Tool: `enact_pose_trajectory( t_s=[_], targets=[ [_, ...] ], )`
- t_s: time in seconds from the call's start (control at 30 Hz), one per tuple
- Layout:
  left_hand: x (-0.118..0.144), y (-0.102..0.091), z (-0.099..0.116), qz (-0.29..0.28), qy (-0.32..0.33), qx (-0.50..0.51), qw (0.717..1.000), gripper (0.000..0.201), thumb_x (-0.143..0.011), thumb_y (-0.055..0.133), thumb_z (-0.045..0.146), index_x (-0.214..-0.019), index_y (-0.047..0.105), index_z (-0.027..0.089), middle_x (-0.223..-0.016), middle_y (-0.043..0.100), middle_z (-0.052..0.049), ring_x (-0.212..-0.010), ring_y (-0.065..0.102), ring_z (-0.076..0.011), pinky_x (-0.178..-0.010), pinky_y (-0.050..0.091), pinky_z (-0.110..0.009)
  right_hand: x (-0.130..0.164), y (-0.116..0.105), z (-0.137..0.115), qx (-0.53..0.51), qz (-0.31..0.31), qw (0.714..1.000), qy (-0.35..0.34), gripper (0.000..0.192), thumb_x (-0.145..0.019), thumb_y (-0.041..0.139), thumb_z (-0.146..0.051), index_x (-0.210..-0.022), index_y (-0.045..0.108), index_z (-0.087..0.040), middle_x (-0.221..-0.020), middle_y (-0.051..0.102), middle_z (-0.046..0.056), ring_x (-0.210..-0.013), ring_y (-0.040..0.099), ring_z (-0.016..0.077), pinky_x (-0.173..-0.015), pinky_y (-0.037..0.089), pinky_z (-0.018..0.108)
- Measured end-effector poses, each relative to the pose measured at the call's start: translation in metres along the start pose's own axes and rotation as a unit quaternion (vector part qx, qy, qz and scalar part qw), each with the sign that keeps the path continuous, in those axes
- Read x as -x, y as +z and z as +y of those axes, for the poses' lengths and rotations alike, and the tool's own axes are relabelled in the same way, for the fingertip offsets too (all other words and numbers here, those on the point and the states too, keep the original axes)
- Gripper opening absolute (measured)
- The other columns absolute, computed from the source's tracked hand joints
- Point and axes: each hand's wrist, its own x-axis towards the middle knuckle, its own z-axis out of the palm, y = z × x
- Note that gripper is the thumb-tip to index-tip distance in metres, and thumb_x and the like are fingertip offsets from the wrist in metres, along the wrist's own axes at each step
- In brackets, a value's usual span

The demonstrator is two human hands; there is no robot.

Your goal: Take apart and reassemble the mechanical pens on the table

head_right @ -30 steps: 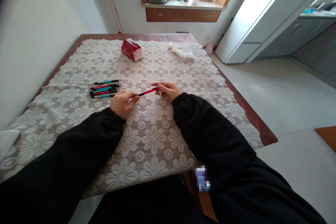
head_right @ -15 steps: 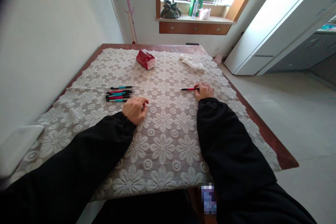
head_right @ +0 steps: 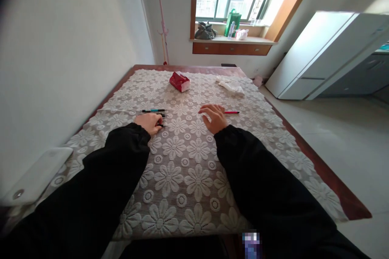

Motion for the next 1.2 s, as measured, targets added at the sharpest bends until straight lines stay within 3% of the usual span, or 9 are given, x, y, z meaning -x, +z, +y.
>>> enact_pose_trajectory(
  t_s=[0.1,0.2,0.33,0.43,0.5,0.6,0.67,0.83,1.2],
  targets=[
    [0.001,-0.001,0.003,0.022,0.019,0.017,0.999,0.010,-0.091,0.065,0.028,-0.096,0.071,0.022,-0.115,0.073,-0.010,-0.109,0.069,-0.0305,-0.084,0.053,-0.037,-0.005,0.021,-0.032,-0.114,-0.041,0.993,0.004,0.018,-0.091,0.056,-0.023,-0.101,0.070,-0.025,-0.110,0.074,0.006,-0.108,0.066,0.0233,-0.102,0.043,0.045],
    [0.004,-0.005,0.013,0.083,0.053,0.129,0.987,0.012,-0.093,0.061,0.024,-0.100,0.069,0.021,-0.105,0.074,-0.009,-0.099,0.070,-0.0275,-0.086,0.054,-0.038,-0.004,0.036,-0.047,-0.250,-0.081,0.963,0.064,0.025,-0.090,0.058,-0.029,-0.115,0.063,-0.024,-0.111,0.074,0.007,-0.097,0.067,0.0205,-0.086,0.052,0.038],
    [0.011,-0.005,0.042,0.196,0.146,0.377,0.893,0.031,-0.095,0.054,0.021,-0.125,0.059,0.023,-0.102,0.071,-0.005,-0.083,0.070,-0.0185,-0.077,0.058,-0.034,0.004,0.044,-0.056,-0.372,-0.117,0.918,0.066,0.051,-0.089,0.066,-0.044,-0.134,0.050,-0.026,-0.129,0.068,0.009,-0.116,0.064,0.0219,-0.096,0.051,0.039],
    [0.010,0.007,0.059,0.216,0.161,0.473,0.839,0.026,-0.093,0.057,0.024,-0.119,0.055,0.023,-0.105,0.069,-0.005,-0.083,0.069,-0.0173,-0.068,0.060,-0.031,0.009,0.042,-0.056,-0.381,-0.143,0.910,0.075,0.035,-0.095,0.056,-0.049,-0.121,0.055,-0.024,-0.106,0.071,0.006,-0.096,0.067,0.0192,-0.087,0.052,0.034],
    [0.006,0.019,0.062,0.216,0.147,0.494,0.829,0.024,-0.090,0.061,0.027,-0.111,0.053,0.021,-0.104,0.067,-0.005,-0.083,0.069,-0.0170,-0.064,0.059,-0.029,0.012,0.039,-0.052,-0.312,-0.144,0.936,0.083,0.027,-0.099,0.048,-0.045,-0.110,0.059,-0.022,-0.092,0.069,0.003,-0.082,0.063,0.0174,-0.080,0.049,0.031],
    [-0.001,0.039,0.058,0.204,0.130,0.455,0.857,0.021,-0.088,0.065,0.033,-0.100,0.054,0.020,-0.093,0.067,-0.005,-0.078,0.068,-0.0170,-0.061,0.056,-0.027,0.015,0.035,-0.045,-0.154,-0.135,0.977,0.062,0.024,-0.099,0.042,-0.032,-0.105,0.062,-0.020,-0.094,0.069,0.005,-0.084,0.061,0.0185,-0.080,0.044,0.031],
    [-0.005,0.051,0.055,0.189,0.134,0.395,0.889,0.020,-0.086,0.066,0.035,-0.096,0.057,0.019,-0.087,0.067,-0.003,-0.071,0.066,-0.0160,-0.060,0.054,-0.028,0.017,0.034,-0.043,-0.068,-0.157,0.984,0.042,0.026,-0.099,0.039,-0.027,-0.107,0.063,-0.019,-0.103,0.070,0.008,-0.088,0.061,0.0194,-0.080,0.041,0.030],
    [-0.007,0.065,0.051,0.173,0.194,0.289,0.921,0.024,-0.092,0.061,0.035,-0.111,0.063,0.020,-0.094,0.074,-0.004,-0.075,0.066,-0.0172,-0.078,0.055,-0.032,0.019,0.035,-0.048,0.028,-0.234,0.972,-0.007,0.033,-0.105,0.034,-0.029,-0.116,0.063,-0.018,-0.112,0.071,0.009,-0.090,0.063,0.0193,-0.072,0.035,0.029],
    [0.006,0.054,0.058,0.149,0.177,0.143,0.962,0.032,-0.098,0.046,0.034,-0.107,0.074,0.021,-0.101,0.076,-0.011,-0.100,0.068,-0.0286,-0.082,0.051,-0.038,0.017,0.032,-0.059,0.124,-0.324,0.938,-0.003,0.028,-0.102,0.042,-0.024,-0.118,0.064,-0.020,-0.107,0.077,0.008,-0.079,0.065,0.0204,-0.059,0.021,0.032]
  ],
)
